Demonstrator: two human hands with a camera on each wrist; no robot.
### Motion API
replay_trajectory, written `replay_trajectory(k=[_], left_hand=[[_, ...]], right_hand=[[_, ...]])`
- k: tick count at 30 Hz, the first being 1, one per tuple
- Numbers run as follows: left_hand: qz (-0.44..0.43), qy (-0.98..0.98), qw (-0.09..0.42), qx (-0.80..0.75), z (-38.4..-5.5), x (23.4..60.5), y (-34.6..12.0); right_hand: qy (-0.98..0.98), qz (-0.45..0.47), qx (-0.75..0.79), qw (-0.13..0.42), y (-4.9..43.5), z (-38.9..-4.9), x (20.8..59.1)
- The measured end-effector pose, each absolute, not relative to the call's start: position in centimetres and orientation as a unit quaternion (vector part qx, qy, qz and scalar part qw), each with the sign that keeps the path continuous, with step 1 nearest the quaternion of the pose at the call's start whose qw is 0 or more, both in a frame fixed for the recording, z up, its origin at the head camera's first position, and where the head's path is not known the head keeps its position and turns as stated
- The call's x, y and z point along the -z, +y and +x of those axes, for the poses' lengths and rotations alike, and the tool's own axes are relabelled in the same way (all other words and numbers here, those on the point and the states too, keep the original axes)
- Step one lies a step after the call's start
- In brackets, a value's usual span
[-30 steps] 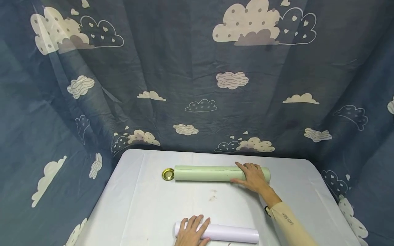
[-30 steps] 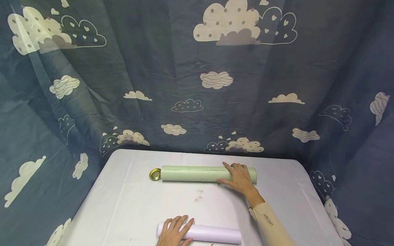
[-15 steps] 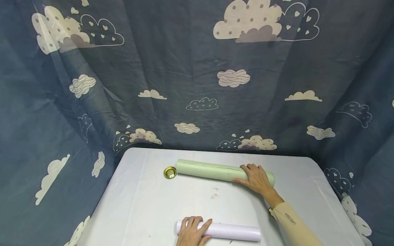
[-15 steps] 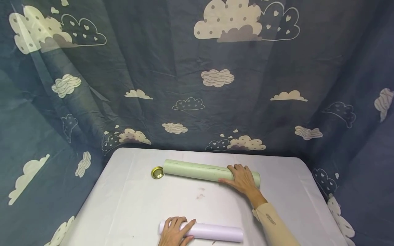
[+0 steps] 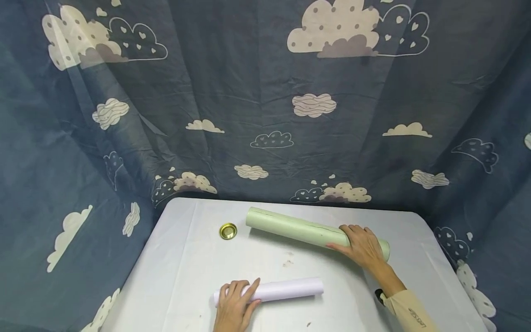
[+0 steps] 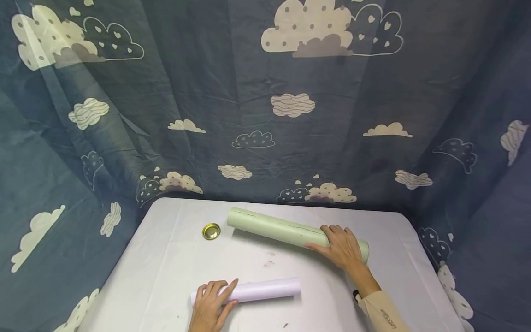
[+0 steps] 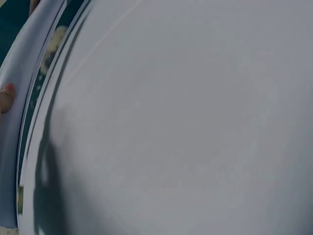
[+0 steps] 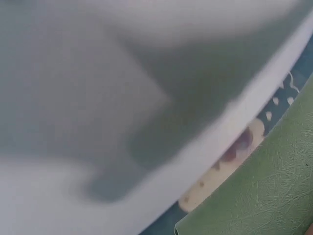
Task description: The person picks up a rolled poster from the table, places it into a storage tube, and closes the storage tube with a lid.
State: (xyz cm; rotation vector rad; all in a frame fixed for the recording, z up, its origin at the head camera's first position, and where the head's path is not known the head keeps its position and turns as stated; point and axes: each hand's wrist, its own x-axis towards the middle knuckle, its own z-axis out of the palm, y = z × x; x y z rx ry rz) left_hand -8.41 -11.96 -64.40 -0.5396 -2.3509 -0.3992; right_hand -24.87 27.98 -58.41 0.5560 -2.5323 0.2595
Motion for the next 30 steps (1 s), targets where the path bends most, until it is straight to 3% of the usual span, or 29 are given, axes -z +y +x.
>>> replay_trajectory(k=[6,16,30], left_hand=[[-0.158,-0.914,0.326,0.182,-10.0,62.4,-16.5],[-0.1,-0.921,0.333,0.178,-13.1,60.8,-23.4],[-0.149,-0.912,0.327,0.197,-16.5,57.9,-24.5]], right_hand=[[-0.933,0.192,-0.099,0.288,30.6,-23.0,56.8],[-0.944,0.171,-0.1,0.264,34.7,-20.7,56.4],[-0.931,0.21,-0.099,0.282,34.4,-19.4,56.6]])
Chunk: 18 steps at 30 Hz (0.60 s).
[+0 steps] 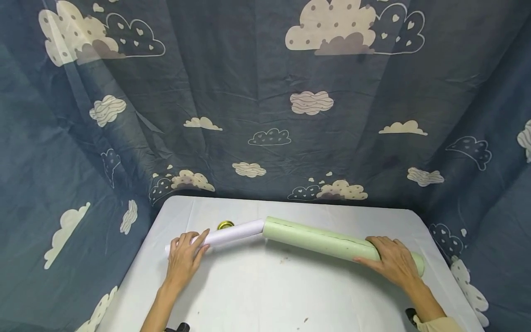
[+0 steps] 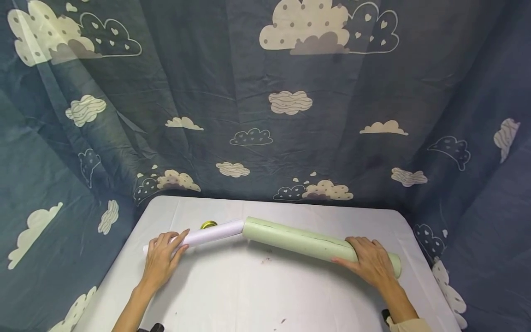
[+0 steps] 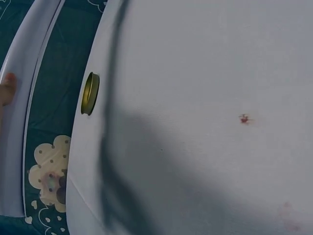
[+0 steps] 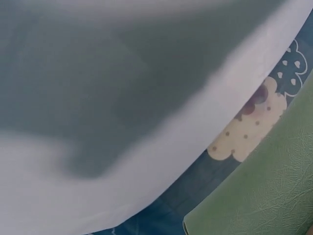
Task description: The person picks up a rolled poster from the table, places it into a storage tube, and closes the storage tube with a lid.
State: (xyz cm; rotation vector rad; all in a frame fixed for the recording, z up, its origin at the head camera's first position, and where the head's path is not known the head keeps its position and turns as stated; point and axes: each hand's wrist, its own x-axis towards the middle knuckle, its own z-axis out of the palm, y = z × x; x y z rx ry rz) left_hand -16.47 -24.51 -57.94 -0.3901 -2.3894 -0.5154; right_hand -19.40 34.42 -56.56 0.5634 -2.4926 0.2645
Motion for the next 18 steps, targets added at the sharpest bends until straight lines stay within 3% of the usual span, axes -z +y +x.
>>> replay_trajectory(k=[18], left_hand=[[-0.238,-0.898,0.307,0.206,-17.1,56.9,-22.5]], right_hand=[[-0.9,0.287,-0.098,0.314,31.7,-19.4,55.5]])
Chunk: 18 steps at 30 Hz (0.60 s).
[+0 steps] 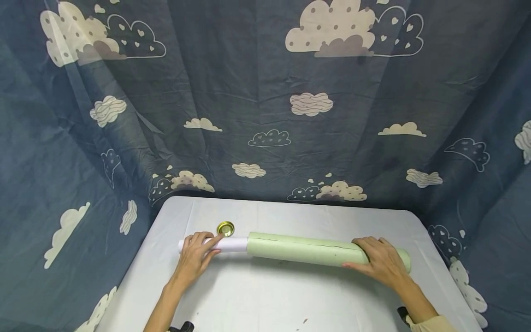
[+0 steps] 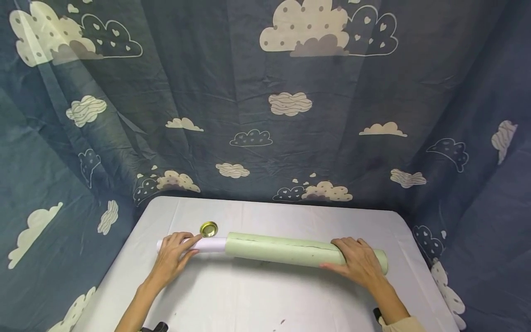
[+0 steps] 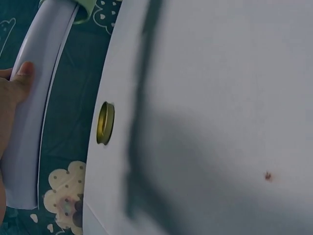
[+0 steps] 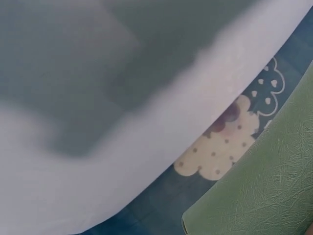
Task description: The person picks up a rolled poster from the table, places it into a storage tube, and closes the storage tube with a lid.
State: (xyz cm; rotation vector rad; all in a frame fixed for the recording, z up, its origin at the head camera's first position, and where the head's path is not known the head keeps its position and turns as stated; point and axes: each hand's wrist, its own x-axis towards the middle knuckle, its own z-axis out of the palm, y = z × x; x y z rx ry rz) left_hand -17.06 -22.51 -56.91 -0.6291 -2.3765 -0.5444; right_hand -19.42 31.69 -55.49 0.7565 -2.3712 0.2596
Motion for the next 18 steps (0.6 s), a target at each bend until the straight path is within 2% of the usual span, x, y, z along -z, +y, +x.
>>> replay_trajectory(k=[18], left_hand=[[-0.26,-0.891,0.312,0.203,-16.7,56.9,-19.3]], right_hand=[[-0.883,0.328,-0.108,0.318,28.9,-19.1,54.4]])
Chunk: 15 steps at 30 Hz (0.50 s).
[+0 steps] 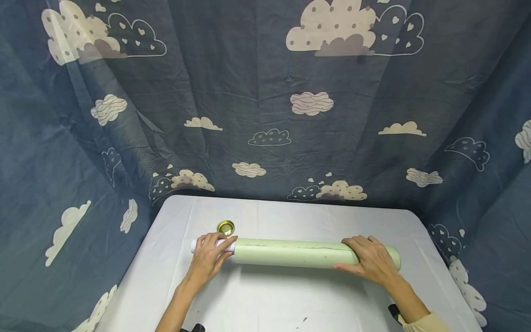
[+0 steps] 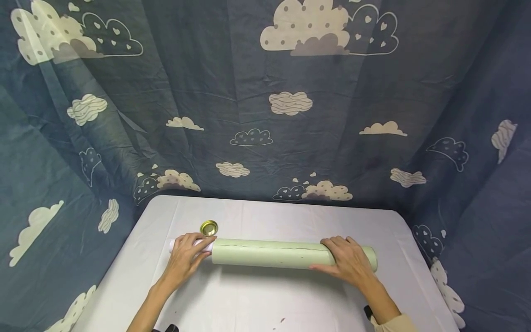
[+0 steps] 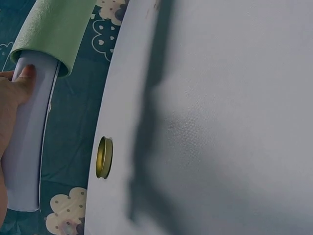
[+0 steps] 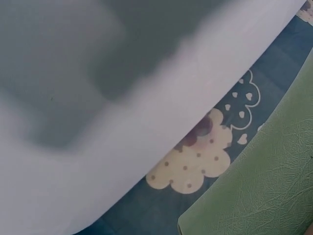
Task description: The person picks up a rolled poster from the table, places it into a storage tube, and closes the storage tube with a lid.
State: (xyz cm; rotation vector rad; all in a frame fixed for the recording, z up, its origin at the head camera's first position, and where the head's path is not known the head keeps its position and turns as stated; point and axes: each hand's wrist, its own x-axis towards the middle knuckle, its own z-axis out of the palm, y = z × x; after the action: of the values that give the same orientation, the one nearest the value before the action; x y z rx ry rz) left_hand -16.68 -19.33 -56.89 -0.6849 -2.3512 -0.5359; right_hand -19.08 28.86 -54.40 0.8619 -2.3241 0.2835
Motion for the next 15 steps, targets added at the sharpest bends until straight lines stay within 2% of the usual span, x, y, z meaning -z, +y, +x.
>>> replay_trajectory(k=[15], left_hand=[[-0.229,-0.902,0.301,0.208,-15.9,56.8,-20.6]], right_hand=[[-0.895,0.31,-0.109,0.301,28.2,-19.1,55.1]])
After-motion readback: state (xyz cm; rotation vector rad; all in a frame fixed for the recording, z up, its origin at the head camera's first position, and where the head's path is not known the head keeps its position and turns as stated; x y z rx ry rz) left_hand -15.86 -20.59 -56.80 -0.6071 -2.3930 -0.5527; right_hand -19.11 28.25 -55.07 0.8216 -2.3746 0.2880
